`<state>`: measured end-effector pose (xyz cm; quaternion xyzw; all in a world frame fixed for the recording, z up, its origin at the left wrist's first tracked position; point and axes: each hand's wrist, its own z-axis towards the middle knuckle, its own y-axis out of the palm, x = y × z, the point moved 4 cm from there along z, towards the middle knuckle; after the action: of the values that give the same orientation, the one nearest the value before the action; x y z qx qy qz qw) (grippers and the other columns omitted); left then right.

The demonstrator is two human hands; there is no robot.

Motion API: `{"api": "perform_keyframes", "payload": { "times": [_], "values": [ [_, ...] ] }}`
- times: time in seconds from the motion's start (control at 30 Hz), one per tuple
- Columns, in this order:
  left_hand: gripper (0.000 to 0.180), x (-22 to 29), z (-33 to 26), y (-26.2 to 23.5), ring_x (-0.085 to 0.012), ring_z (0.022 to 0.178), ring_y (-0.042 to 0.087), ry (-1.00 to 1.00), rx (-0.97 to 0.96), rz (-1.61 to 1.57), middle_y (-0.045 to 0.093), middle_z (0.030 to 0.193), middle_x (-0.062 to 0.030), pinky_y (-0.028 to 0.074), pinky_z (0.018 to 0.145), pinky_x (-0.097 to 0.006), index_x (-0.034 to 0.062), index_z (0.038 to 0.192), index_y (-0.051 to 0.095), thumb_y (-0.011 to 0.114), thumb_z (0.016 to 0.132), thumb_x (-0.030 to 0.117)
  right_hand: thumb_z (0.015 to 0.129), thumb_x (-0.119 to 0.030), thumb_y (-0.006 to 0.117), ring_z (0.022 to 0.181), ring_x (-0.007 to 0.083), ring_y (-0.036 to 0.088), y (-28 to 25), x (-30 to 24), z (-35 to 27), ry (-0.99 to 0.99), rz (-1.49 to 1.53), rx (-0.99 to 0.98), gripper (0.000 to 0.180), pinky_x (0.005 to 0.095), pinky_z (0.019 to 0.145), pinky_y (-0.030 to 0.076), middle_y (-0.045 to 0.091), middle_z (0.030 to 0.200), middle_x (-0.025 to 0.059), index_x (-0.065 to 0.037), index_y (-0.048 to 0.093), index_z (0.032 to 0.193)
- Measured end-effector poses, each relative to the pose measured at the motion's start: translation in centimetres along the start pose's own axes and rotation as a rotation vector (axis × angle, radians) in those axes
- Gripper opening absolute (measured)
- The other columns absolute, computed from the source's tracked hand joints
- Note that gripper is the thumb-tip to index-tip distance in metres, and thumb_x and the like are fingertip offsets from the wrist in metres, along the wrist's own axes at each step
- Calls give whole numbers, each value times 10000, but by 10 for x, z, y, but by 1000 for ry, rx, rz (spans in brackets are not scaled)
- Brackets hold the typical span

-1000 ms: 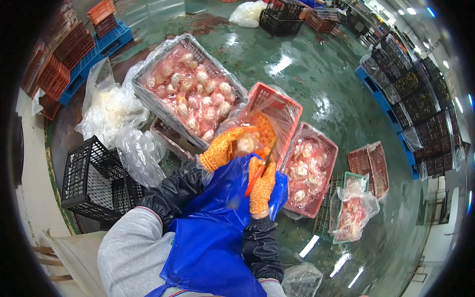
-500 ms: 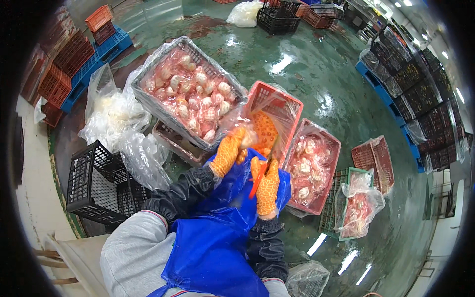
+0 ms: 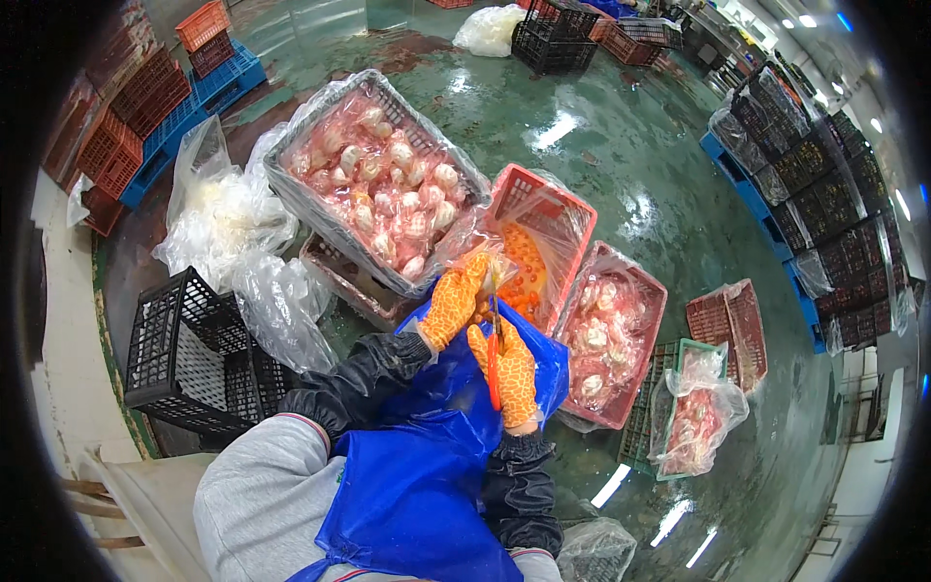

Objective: The person uses orange-handled scissors to cut pieces of raw meat from a large plastic bag into smaller portions, placing them into a red crate. The task is performed continuously in a food processing facility.

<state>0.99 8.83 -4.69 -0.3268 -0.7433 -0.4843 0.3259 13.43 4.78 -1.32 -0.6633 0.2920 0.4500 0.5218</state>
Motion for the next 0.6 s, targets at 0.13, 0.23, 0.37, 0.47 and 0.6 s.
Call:
{"api": "perform_keyframes", "payload": {
  "times": [0.13,0.23,0.37,0.47,0.6],
  "values": [
    [395,-17,21,-12,-227,544,541,267,2,513,533,581,-76,408,486,-378,32,831,593,473,898,403,848,-259,614,550,42,409,-2,0,8,-64,63,11,460,192,452,348,515,737,-11,-14,481,1214],
    [479,1,15,-4,-268,658,577,308,-19,739,560,615,-117,421,592,-408,-8,822,601,439,898,437,824,-268,634,580,71,459,-1,10,13,71,161,0,482,216,519,399,530,701,6,-18,483,1208],
    [413,21,6,-5,-196,500,551,-26,-110,398,564,613,-120,408,400,-308,37,820,594,474,882,427,883,-396,524,482,54,457,-4,2,3,302,258,-169,491,183,420,388,542,678,16,-28,484,1206],
    [310,7,15,-8,-116,358,424,-50,-182,106,497,551,-32,296,306,-230,92,855,565,450,909,374,895,-422,491,466,61,457,-4,1,-1,361,664,-318,495,183,422,391,542,662,23,-5,510,1161],
    [234,10,12,-3,-81,394,418,-123,-275,-121,485,591,13,284,324,-182,112,898,547,416,934,303,908,-511,374,431,67,400,-2,16,5,416,985,-406,604,195,393,348,512,625,38,22,499,1163]
  ]
}}
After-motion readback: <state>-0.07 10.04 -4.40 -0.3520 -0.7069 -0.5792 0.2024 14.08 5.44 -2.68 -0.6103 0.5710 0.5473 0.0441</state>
